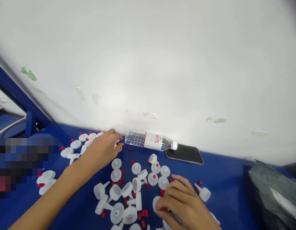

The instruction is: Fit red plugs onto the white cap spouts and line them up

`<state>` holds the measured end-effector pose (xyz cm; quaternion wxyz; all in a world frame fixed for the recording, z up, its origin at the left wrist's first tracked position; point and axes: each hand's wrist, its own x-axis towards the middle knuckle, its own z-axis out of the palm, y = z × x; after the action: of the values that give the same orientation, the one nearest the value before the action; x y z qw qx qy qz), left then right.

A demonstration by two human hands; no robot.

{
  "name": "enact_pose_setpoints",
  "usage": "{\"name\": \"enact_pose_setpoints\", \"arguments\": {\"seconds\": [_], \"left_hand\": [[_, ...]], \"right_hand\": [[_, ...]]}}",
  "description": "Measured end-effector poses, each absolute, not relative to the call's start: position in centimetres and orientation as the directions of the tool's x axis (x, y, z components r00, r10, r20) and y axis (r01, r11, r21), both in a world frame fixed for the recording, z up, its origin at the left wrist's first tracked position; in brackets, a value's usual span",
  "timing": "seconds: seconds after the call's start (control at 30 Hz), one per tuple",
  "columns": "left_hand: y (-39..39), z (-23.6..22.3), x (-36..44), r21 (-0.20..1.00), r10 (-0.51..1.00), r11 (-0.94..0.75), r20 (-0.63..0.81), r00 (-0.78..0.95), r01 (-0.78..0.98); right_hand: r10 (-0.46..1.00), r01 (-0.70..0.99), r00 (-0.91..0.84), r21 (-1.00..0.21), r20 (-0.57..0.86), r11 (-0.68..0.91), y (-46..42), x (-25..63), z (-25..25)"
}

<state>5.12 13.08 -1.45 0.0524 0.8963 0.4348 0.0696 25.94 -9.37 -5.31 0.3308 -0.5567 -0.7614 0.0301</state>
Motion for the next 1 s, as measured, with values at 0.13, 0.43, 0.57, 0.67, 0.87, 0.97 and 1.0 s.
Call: {"name": "enact_pose_setpoints", "arguments": {"seconds": [0.13, 0.43, 0.57, 0.67, 0.87, 0.97, 1.0], "left_hand": [[13.6, -2.5, 6.0, 0.091, 0.802, -0.594, -0.020, 0.597, 0.800], [14.0, -3.6, 6.5, 0.047, 0.818, -0.571, -0.046, 0.573, 0.819], [14.4, -4.6, 6.2, 0.072, 0.802, -0.591, -0.056, 0.595, 0.803], [14.3, -5.1, 5.9, 0.096, 0.800, -0.591, -0.055, 0.597, 0.801], [13.0, -4.3, 5.5, 0.166, 0.789, -0.601, -0.037, 0.614, 0.782], [12.8, -4.3, 5.5, 0.194, 0.794, -0.591, -0.028, 0.607, 0.783], [12.9, -4.3, 5.5, 0.204, 0.798, -0.586, -0.022, 0.603, 0.784]], "right_hand": [[0.865, 0.820, -0.124, -0.441, 0.486, 0.365, -9.2, 25.9, -5.7], [0.861, 0.817, -0.112, -0.447, 0.496, 0.364, -9.2, 26.3, -5.3], [0.841, 0.820, -0.135, -0.418, 0.523, 0.392, -9.2, 26.3, -5.5], [0.851, 0.825, -0.142, -0.414, 0.505, 0.384, -9.3, 26.5, -5.7], [0.850, 0.841, -0.188, -0.367, 0.492, 0.398, -9.3, 26.6, -6.4], [0.857, 0.861, -0.163, -0.353, 0.489, 0.365, -9.4, 26.3, -5.5], [0.859, 0.862, -0.150, -0.361, 0.489, 0.356, -9.5, 26.2, -5.0]]}}
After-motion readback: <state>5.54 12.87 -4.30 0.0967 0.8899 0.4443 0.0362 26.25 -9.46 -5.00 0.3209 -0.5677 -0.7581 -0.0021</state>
